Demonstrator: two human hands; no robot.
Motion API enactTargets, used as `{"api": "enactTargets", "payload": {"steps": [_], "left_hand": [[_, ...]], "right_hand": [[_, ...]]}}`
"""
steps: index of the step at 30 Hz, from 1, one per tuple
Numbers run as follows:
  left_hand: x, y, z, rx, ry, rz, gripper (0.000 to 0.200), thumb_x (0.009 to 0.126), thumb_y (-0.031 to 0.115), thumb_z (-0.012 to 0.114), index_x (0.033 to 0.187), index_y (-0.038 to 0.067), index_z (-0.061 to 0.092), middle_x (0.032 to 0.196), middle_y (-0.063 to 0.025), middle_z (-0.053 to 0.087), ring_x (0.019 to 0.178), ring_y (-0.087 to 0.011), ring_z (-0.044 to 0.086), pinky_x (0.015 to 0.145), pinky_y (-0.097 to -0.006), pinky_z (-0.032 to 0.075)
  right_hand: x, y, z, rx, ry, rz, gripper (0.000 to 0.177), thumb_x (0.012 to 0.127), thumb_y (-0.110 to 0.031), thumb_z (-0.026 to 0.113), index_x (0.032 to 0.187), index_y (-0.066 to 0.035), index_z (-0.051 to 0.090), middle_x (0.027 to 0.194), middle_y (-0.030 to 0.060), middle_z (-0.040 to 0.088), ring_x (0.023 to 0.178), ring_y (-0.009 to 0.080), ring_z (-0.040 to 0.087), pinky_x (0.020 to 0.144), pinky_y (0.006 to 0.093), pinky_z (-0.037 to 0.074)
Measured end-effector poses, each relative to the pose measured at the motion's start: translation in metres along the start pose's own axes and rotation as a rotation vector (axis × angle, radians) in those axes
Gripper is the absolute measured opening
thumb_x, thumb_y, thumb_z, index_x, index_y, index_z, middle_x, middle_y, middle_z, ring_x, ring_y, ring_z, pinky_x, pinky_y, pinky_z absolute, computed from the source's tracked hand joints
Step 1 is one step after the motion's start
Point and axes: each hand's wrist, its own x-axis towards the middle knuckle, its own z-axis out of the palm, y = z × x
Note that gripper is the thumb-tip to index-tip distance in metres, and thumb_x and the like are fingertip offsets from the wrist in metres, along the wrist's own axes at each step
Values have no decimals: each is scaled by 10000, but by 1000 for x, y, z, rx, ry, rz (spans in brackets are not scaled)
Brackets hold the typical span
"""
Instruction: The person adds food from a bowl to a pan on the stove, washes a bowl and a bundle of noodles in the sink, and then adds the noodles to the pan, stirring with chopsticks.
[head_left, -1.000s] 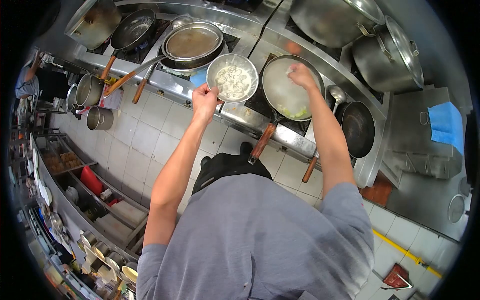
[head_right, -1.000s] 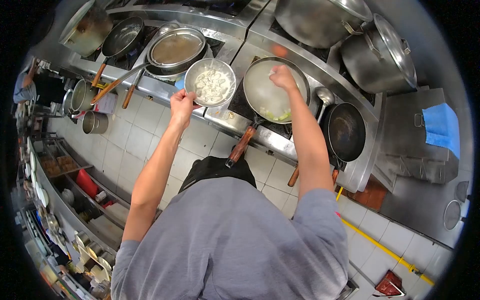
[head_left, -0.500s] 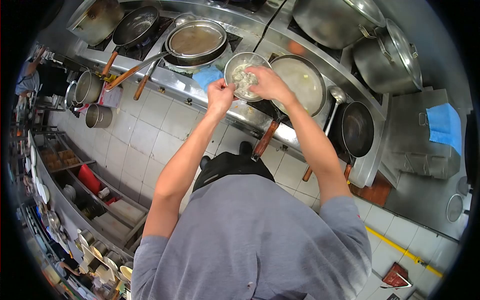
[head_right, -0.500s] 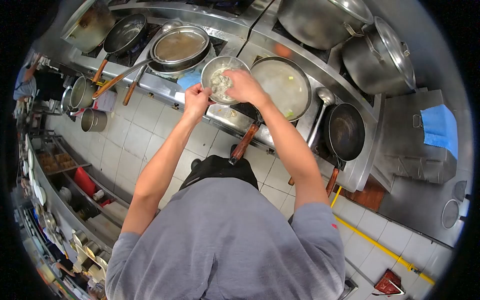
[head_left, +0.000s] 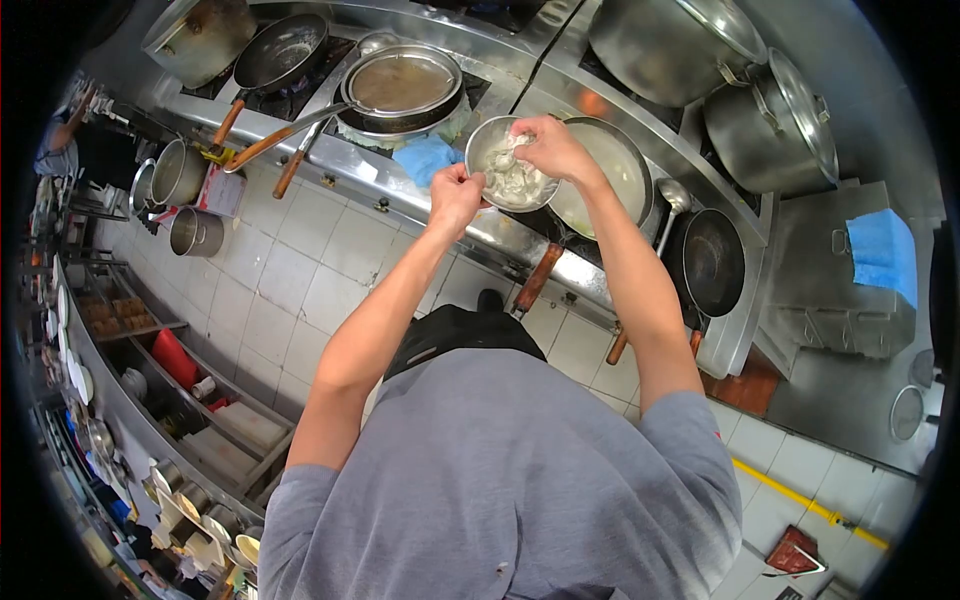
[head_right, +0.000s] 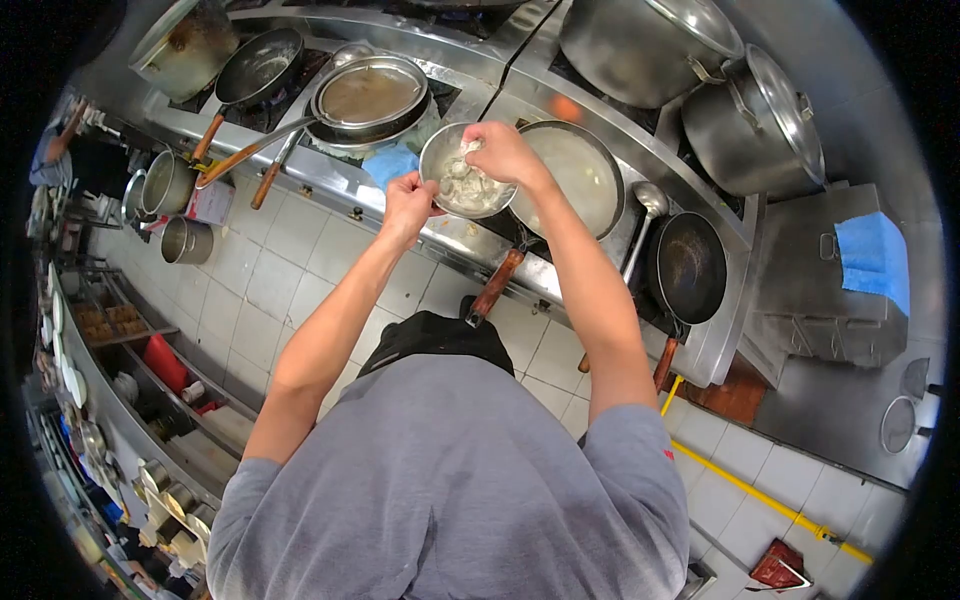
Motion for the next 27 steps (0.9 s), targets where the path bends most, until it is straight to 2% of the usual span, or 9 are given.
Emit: {"api": "enactTargets", "payload": {"steps": [5,8,11,15,19,22,25,27], "left_hand": [[11,-10,1,-10,-2,-7,77,821,43,565,792,-16,607,739,-61,622,628,-137,618,562,-295,572],[14,-11,1,-17,6,-11,75,820,41,566,783,-13,604,717,-50,606,619,-136,614,561,-298,570],[19,-18,-1,-46,9,-12,68,820,24,552,814,-12,610,755,-70,631,638,-155,636,579,-305,578],[23,-24,-14,-27,14,-1,93,819,11,542,855,-30,618,792,-95,653,667,-174,656,608,-307,589],[19,-21,-20,-21,49,-2,104,816,10,545,861,-43,622,789,-100,656,657,-170,653,618,-305,592],[18,-22,-25,-24,46,-1,106,817,12,545,855,-43,628,791,-101,658,660,-169,653,622,-306,593],[17,-23,-31,8,56,-9,108,818,9,543,851,-45,630,793,-101,659,661,-172,654,628,-309,595],[14,-24,-35,-4,63,-1,111,819,7,540,854,-47,631,794,-100,659,654,-173,653,627,-310,596]], "right_hand": [[-11,-8,-15,267,0,77,128,766,3,633,894,-6,632,784,-4,607,678,83,573,612,250,478],[-19,-17,-34,317,-7,109,103,785,1,617,884,-23,632,813,-5,609,704,80,578,612,244,484],[-28,-11,-54,410,68,35,109,772,-52,631,873,-13,634,773,23,615,650,103,598,583,255,496],[-38,24,-73,302,209,143,72,772,-52,627,837,-24,642,715,28,613,615,98,594,549,259,490],[-38,94,-51,172,219,254,42,757,-55,625,769,-23,648,630,44,600,522,123,583,497,278,473],[-42,138,-22,176,169,370,31,783,-23,601,793,-35,628,680,24,600,598,112,587,517,260,477],[-49,164,-8,166,140,426,30,780,-35,606,794,-35,632,690,25,603,639,126,600,550,287,486],[-57,175,-9,4,98,390,86,767,-19,587,839,-21,635,703,53,615,661,148,611,575,309,488]]}}
